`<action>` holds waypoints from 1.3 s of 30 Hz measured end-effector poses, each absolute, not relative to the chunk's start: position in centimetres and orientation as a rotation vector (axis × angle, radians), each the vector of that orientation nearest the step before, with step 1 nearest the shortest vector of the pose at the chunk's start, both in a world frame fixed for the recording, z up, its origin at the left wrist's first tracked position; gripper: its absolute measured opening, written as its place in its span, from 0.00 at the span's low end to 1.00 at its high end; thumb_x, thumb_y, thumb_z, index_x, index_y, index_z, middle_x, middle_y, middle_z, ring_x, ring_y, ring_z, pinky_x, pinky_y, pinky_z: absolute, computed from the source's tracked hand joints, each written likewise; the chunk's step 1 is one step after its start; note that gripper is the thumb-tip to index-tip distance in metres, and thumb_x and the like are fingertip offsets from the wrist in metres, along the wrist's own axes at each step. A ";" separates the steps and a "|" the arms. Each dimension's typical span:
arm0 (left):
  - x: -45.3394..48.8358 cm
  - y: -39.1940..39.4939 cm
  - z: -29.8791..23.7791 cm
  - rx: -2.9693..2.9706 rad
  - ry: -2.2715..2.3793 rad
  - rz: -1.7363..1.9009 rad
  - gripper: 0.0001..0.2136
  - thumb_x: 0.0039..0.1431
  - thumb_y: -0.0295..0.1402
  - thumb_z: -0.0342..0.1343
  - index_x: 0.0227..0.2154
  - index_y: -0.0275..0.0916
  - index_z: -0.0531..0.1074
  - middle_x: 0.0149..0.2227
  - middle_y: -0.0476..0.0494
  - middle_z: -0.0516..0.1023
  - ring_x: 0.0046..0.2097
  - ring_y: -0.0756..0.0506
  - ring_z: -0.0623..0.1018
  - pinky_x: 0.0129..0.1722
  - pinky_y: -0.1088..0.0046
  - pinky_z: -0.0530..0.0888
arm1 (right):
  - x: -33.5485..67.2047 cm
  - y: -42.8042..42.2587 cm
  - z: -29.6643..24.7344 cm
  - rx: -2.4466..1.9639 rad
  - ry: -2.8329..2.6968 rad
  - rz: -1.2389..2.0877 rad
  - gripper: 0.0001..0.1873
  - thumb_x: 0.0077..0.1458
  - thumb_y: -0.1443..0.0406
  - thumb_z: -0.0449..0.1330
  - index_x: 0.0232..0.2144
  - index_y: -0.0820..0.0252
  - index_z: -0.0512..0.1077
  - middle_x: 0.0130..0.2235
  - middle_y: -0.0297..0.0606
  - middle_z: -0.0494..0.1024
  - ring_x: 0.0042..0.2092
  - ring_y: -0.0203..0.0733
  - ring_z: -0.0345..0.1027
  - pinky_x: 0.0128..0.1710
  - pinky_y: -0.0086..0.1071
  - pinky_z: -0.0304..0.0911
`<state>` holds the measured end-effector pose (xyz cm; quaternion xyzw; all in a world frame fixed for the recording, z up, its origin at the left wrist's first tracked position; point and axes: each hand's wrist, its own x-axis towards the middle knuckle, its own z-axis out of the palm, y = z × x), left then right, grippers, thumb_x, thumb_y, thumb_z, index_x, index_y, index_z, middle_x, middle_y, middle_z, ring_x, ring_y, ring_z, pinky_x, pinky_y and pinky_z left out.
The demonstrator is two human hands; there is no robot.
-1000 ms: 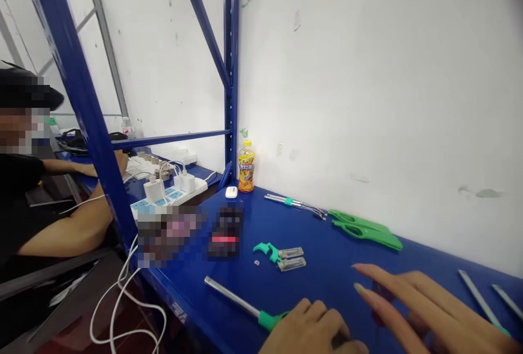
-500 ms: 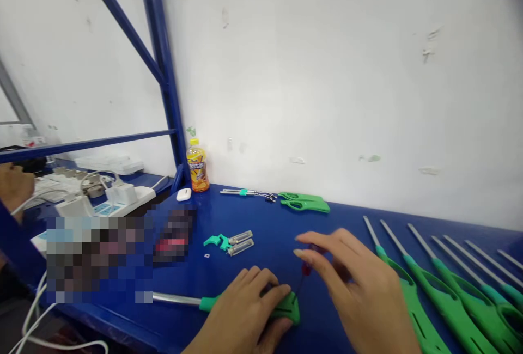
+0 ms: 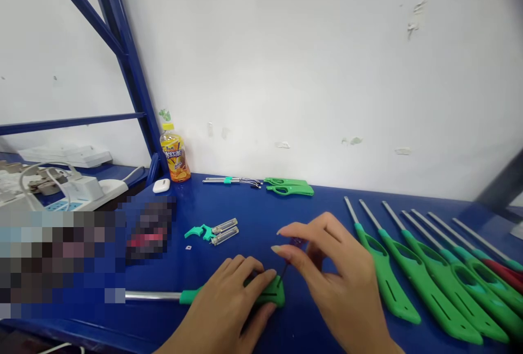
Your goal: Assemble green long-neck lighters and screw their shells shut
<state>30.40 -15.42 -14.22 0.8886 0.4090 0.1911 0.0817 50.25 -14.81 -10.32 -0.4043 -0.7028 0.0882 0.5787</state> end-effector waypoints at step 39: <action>30.4 -15.3 -14.3 2.580 1.157 0.520 0.16 0.73 0.29 0.54 0.61 0.49 0.69 0.54 0.44 0.75 0.54 0.37 0.76 0.59 0.45 0.73 | 50.6 -14.7 -10.8 -0.901 -1.716 0.482 0.18 0.71 0.64 0.62 0.59 0.37 0.77 0.46 0.28 0.79 0.30 0.28 0.71 0.30 0.24 0.68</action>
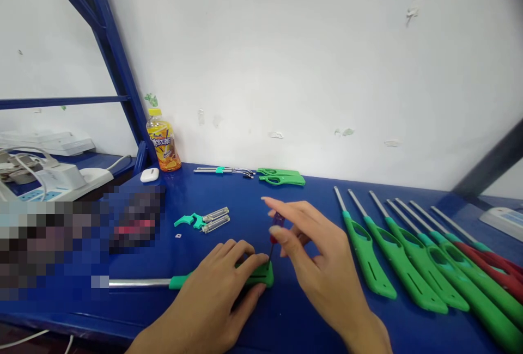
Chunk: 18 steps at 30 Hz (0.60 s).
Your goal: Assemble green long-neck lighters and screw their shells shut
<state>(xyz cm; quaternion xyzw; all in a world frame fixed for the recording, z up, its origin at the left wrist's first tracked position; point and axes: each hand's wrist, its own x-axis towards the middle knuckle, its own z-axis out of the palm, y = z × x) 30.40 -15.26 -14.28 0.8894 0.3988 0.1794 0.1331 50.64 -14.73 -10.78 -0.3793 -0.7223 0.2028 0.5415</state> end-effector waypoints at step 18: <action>30.4 -15.2 -14.3 2.605 1.169 0.526 0.16 0.73 0.30 0.55 0.61 0.49 0.70 0.53 0.44 0.76 0.52 0.37 0.76 0.55 0.50 0.74 | 50.6 -14.4 -10.6 -0.934 -1.627 0.502 0.06 0.67 0.64 0.66 0.43 0.43 0.80 0.37 0.25 0.77 0.28 0.30 0.68 0.28 0.28 0.63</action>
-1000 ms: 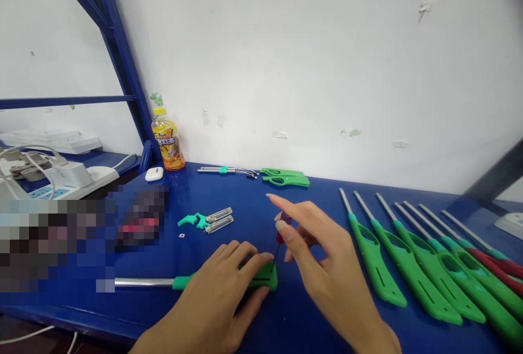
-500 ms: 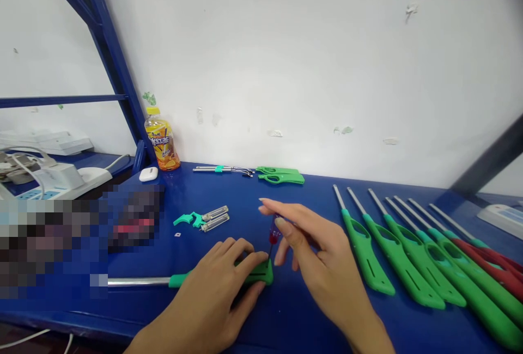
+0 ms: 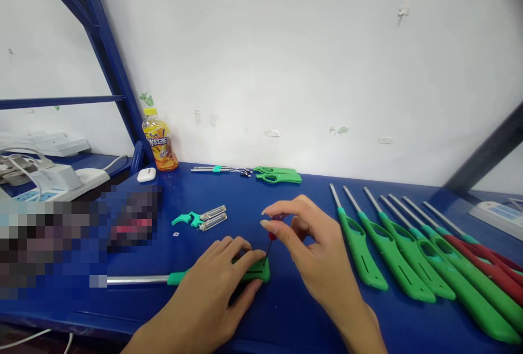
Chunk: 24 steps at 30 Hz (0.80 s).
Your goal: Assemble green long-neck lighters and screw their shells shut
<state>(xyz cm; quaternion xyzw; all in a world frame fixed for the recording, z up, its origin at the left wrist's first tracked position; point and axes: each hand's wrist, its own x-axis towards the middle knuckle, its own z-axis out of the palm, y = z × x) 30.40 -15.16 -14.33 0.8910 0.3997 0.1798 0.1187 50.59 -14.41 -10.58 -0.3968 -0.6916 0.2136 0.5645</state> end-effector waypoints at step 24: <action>30.6 -15.2 -14.0 2.600 1.160 0.514 0.16 0.73 0.28 0.55 0.59 0.47 0.71 0.53 0.44 0.76 0.52 0.37 0.76 0.56 0.47 0.73 | 50.6 -14.9 -10.4 -0.925 -1.723 0.590 0.16 0.73 0.62 0.59 0.56 0.36 0.77 0.50 0.30 0.76 0.29 0.28 0.67 0.31 0.26 0.68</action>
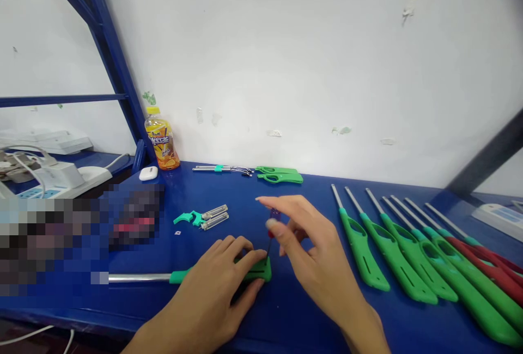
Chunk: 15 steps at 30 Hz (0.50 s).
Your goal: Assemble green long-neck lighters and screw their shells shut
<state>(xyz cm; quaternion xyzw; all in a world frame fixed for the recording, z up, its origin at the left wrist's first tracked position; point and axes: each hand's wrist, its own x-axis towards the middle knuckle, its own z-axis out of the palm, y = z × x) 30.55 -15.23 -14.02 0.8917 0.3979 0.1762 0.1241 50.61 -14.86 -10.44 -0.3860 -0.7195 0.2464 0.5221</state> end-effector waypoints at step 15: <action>30.7 -15.6 -13.6 2.577 1.193 0.492 0.15 0.71 0.29 0.57 0.58 0.47 0.72 0.52 0.44 0.77 0.52 0.36 0.76 0.56 0.49 0.73 | 50.0 -14.8 -11.0 -0.984 -1.786 0.391 0.07 0.70 0.63 0.61 0.46 0.47 0.79 0.34 0.30 0.67 0.28 0.33 0.64 0.28 0.28 0.64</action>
